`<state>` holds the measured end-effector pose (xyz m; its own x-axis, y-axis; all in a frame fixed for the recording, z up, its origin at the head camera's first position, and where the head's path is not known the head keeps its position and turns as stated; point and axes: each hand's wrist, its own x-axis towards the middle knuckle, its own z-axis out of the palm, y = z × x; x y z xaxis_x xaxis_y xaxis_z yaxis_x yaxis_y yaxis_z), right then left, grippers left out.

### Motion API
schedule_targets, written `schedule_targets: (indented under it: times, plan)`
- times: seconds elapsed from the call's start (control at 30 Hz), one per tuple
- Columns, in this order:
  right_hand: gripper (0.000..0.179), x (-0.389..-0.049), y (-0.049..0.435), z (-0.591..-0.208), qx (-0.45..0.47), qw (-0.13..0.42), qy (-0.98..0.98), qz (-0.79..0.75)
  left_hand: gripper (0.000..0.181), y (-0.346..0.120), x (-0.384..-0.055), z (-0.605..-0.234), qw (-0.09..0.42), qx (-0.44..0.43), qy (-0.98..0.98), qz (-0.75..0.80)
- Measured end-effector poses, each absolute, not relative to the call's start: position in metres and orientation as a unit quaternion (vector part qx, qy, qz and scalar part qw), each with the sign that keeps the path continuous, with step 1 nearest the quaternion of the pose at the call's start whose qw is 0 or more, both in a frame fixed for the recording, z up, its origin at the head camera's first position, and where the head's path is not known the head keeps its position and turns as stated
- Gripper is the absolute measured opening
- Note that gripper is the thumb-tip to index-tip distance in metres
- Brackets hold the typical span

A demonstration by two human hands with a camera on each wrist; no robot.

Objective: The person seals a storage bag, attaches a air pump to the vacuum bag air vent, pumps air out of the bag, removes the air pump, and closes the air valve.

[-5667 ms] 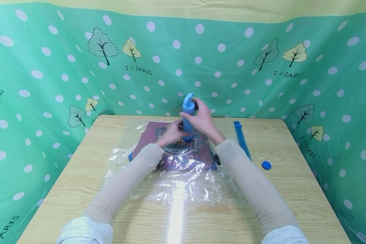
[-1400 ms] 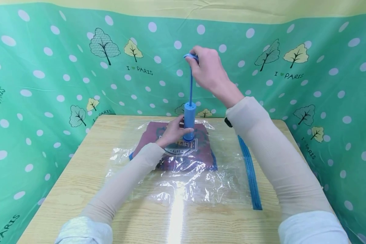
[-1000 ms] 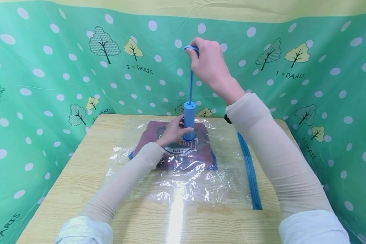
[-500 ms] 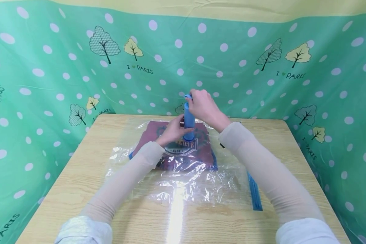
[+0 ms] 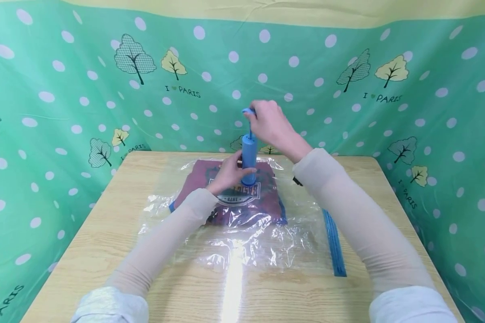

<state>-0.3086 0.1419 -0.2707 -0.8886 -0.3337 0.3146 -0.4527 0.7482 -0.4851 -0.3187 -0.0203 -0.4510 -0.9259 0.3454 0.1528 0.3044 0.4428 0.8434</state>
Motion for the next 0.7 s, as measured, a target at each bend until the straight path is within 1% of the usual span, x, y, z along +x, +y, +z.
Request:
schedule_targets:
  times: [0.1, 0.23, 0.37, 0.47, 0.57, 0.7]
  plan:
    - [0.031, -0.308, 0.143, -0.244, 0.197, 0.118, -0.925, 0.304, 0.065, -0.021, -0.318, -0.451, 0.02, 0.19, 0.854, 0.484]
    - [0.034, -0.306, 0.143, -0.211, 0.178, 0.151, -0.923, 0.307, 0.065, -0.021, -0.316, -0.452, 0.014, 0.19, 0.859, 0.475]
    - [0.039, -0.304, 0.144, -0.191, 0.158, 0.181, -0.925, 0.295, 0.066, -0.02, -0.317, -0.454, 0.012, 0.19, 0.858, 0.477]
    - [0.04, -0.304, 0.143, -0.189, 0.162, 0.202, -0.922, 0.287, 0.066, -0.02, -0.317, -0.454, 0.012, 0.188, 0.857, 0.48]
    - [0.04, -0.302, 0.141, -0.194, 0.182, 0.221, -0.913, 0.29, 0.065, -0.021, -0.319, -0.455, 0.013, 0.185, 0.856, 0.483]
    - [0.037, -0.302, 0.134, -0.208, 0.196, 0.197, -0.915, 0.293, 0.064, -0.022, -0.32, -0.453, 0.015, 0.187, 0.857, 0.479]
